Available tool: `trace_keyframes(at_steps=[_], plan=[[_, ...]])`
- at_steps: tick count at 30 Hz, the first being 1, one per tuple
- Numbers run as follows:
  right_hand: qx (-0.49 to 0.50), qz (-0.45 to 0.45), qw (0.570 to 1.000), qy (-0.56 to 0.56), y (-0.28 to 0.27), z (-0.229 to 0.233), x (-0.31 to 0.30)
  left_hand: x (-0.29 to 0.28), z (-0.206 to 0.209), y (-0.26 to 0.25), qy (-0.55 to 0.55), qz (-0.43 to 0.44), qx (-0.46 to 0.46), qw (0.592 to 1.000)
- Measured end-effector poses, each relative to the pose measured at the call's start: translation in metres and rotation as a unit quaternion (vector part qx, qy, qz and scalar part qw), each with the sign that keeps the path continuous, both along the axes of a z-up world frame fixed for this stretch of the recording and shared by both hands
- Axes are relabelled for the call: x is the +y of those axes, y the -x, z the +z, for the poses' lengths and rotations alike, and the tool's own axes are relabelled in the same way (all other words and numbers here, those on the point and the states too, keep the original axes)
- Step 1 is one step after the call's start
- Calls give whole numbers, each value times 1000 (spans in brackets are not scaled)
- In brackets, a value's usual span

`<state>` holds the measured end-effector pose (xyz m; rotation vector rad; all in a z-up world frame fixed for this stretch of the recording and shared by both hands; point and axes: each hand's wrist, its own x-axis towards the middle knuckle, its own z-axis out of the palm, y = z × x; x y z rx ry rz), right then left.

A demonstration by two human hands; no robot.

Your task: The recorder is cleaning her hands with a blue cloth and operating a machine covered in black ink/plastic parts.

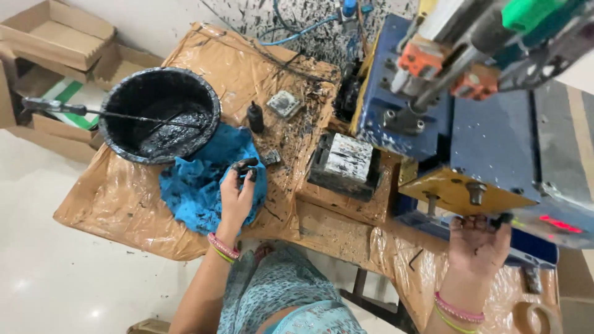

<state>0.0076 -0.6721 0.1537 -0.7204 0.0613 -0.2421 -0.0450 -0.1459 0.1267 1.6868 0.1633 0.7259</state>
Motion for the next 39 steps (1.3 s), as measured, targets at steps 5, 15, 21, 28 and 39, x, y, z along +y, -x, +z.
trace_keyframes(at_steps=[5, 15, 21, 28, 39], plan=[[-28, -12, 999, 39, 1, 9, 14, 15, 7, -20, 58, -12, 10, 998], [-12, -134, 991, 7, -4, 20, 44, 29, 13, -115, -23, -89, -103, 990], [-16, -124, 992, 15, -14, 12, 38, 49, 19, -132, 75, -130, -44, 988], [24, -154, 988, 25, -25, -42, -1, 85, -19, -152, 61, -98, -74, 991], [42, -195, 980, 6, -20, -17, -13, 81, -35, -167, 108, -98, -24, 989]])
